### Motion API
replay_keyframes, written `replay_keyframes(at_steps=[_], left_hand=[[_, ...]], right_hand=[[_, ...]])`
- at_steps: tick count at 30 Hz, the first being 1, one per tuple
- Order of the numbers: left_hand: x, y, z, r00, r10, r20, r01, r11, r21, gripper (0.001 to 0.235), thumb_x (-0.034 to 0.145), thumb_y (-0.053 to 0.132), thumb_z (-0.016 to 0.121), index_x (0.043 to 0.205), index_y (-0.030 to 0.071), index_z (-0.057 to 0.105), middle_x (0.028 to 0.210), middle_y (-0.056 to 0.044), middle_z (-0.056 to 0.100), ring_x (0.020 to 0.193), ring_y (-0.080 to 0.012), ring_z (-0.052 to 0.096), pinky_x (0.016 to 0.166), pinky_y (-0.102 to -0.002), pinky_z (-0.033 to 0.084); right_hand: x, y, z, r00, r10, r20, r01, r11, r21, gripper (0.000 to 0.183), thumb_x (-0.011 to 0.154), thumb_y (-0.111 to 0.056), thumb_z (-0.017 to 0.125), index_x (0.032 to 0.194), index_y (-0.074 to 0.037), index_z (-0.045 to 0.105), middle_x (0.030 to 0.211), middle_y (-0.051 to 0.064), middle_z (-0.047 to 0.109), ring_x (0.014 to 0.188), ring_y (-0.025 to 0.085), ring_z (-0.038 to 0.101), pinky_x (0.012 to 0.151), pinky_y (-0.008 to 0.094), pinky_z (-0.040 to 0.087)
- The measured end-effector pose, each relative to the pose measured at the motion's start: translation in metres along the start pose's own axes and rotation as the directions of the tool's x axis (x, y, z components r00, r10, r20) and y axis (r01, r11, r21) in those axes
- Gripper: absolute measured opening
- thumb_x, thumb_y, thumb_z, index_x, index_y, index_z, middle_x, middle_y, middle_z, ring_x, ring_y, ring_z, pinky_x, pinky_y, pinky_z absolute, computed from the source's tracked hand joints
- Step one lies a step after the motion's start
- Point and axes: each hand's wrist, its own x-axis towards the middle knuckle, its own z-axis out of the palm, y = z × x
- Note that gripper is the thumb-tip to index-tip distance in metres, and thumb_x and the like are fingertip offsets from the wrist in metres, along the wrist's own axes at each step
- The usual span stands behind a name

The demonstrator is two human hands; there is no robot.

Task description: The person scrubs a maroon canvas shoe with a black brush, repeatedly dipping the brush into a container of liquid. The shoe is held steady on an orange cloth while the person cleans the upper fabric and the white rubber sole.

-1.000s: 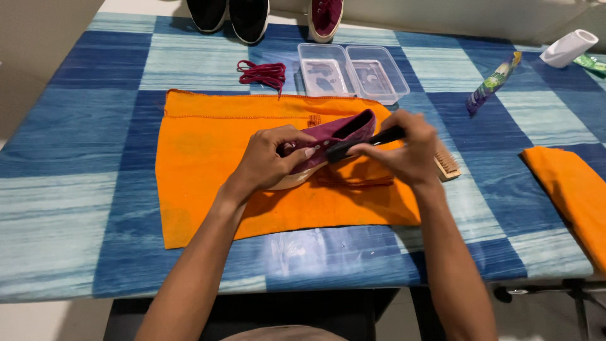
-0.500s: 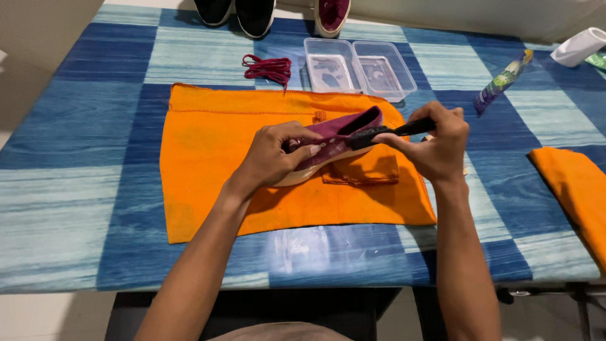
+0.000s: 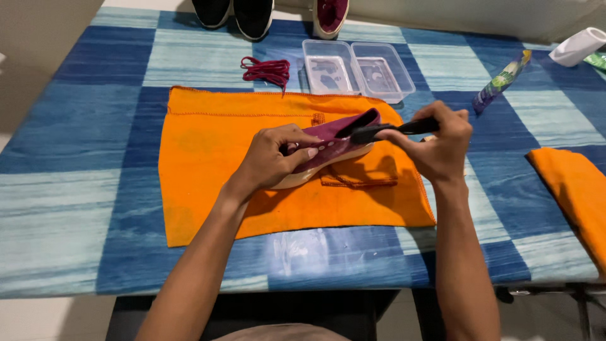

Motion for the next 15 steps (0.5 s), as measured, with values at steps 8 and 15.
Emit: replay_keyframes(at_steps=[8, 15], left_hand=[[0.002, 0.0, 0.001, 0.999, 0.041, -0.027, -0.04, 0.999, 0.017, 0.02, 0.097, 0.019, 0.086, 0.116, 0.02, 0.092, 0.103, -0.007, 0.081, 0.09, -0.0252, 0.076, 0.081, -0.038, 0.064], [0.005, 0.009, 0.003, 0.991, 0.131, -0.032, -0.126, 0.984, 0.125, 0.016, 0.102, 0.021, 0.084, 0.113, 0.01, 0.088, 0.106, -0.012, 0.073, 0.099, -0.0337, 0.075, 0.082, -0.042, 0.067]], right_hand=[[-0.003, 0.019, -0.001, 0.938, 0.347, 0.022, -0.347, 0.937, 0.024, 0.065, 0.094, -0.052, 0.116, 0.089, -0.012, 0.065, 0.072, 0.006, 0.064, 0.068, 0.019, 0.057, 0.076, 0.031, 0.044], [0.007, 0.038, 0.025, 0.615, 0.731, 0.295, -0.787, 0.546, 0.289, 0.075, 0.111, -0.089, 0.055, 0.088, -0.018, 0.06, 0.069, -0.006, 0.044, 0.056, 0.009, 0.043, 0.06, 0.029, 0.044]])
